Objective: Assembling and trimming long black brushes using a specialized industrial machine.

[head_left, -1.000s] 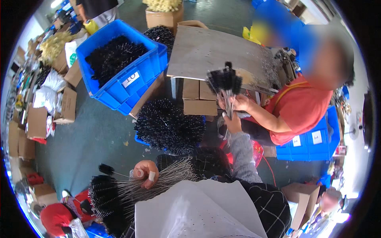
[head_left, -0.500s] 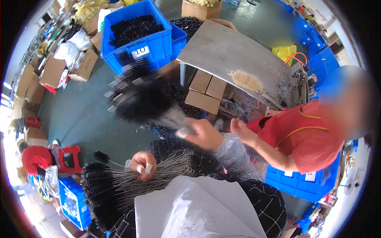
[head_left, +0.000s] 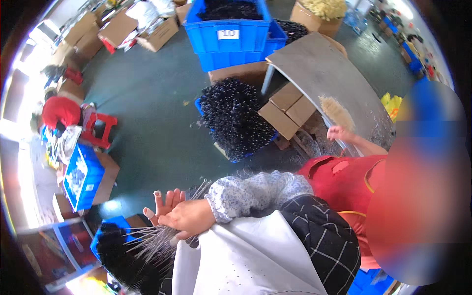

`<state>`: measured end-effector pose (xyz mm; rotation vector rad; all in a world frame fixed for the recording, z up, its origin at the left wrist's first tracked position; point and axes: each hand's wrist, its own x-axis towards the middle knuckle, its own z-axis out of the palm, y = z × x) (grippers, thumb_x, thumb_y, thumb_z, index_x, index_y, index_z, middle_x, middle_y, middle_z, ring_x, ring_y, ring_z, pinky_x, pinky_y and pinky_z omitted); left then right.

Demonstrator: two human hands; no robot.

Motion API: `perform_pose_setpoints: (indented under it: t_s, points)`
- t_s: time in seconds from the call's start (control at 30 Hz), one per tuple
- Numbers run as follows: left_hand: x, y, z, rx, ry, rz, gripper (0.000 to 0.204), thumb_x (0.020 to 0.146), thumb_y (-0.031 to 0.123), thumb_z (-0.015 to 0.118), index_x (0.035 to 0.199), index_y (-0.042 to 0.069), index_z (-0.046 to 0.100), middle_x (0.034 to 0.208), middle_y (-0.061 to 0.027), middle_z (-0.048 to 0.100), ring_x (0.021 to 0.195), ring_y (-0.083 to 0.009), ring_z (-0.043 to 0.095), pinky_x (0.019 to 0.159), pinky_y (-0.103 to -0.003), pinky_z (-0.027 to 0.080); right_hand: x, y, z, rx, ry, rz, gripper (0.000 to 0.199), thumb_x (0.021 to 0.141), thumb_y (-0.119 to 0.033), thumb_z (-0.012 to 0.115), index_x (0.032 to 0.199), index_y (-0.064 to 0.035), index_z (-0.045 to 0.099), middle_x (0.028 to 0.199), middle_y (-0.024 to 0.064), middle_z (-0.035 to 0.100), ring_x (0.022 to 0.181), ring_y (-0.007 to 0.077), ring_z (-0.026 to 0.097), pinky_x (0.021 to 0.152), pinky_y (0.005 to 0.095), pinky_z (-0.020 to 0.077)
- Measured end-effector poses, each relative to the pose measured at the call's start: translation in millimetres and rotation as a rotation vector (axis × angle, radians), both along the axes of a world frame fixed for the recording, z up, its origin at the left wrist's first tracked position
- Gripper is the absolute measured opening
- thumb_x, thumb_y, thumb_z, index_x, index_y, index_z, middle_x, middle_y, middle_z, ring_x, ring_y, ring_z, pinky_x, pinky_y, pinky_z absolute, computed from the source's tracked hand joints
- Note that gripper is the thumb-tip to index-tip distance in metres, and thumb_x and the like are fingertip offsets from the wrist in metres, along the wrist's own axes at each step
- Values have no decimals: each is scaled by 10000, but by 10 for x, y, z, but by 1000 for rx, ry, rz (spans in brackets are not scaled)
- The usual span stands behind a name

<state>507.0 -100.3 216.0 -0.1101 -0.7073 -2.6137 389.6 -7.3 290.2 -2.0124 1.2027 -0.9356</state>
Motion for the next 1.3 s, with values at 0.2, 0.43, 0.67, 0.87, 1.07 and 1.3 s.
perform_pose_setpoints:
  t_s: [0.2, 0.43, 0.67, 0.87, 1.07, 1.3]
  points:
    - [274, 283, 291, 434, -495, 373, 638, 752, 641, 372, 1200, 186, 398, 1164, -204, 455, 972, -437, 484, 859, -577, 344, 316, -361, -50, 313, 2, 279, 535, 753, -352, 578, 1133, -29, 383, 1044, 177, 494, 935, 229, 532, 616, 285, 448]
    - [1311, 271, 195, 120, -325, 906, 502, 828, 542, 333, 1192, 198, 377, 1091, -175, 508, 993, -363, 505, 758, -522, 464, 1120, -644, -14, 428, -3, 484, 476, 740, -219, 600, 1105, 0, 388, 967, 170, 522, 917, 252, 531, 743, 330, 413]
    - [2691, 451, 495, -233, -191, 1107, 520, 843, 540, 266, 1291, 276, 248, 1200, -152, 420, 1069, -365, 445, 755, -538, 445, 2748, -614, 150, 181, -21, 544, 601, 742, -152, 597, 1183, 77, 260, 964, 272, 502, 906, 327, 527, 761, 362, 405]
    - [4247, 486, 614, -100, -137, 733, 591, 826, 591, 210, 1181, 150, 378, 1032, -137, 509, 971, -325, 474, 834, -450, 370, 4009, -637, 385, -506, 422, 314, 702, 644, -279, 666, 1211, -10, 350, 940, 107, 513, 812, 200, 452, 717, 305, 358]
    - [5064, 576, 330, -126, 44, 628, 760, 808, 643, 153, 1072, 25, 508, 864, -122, 599, 873, -284, 503, 912, -362, 294, 4492, -1284, 169, -139, -296, 453, 351, 692, -64, 602, 1019, -26, 480, 886, 68, 514, 857, 240, 501, 763, 335, 398]
    - [5837, 547, -22, -364, 191, 904, 890, 791, 632, -39, 787, 37, 623, 704, -70, 596, 798, -202, 470, 923, -355, 222, 4813, -2241, -1442, 898, -243, 445, 221, 897, -162, 390, 1048, -16, 458, 813, 25, 536, 729, 72, 479, 674, 207, 403]
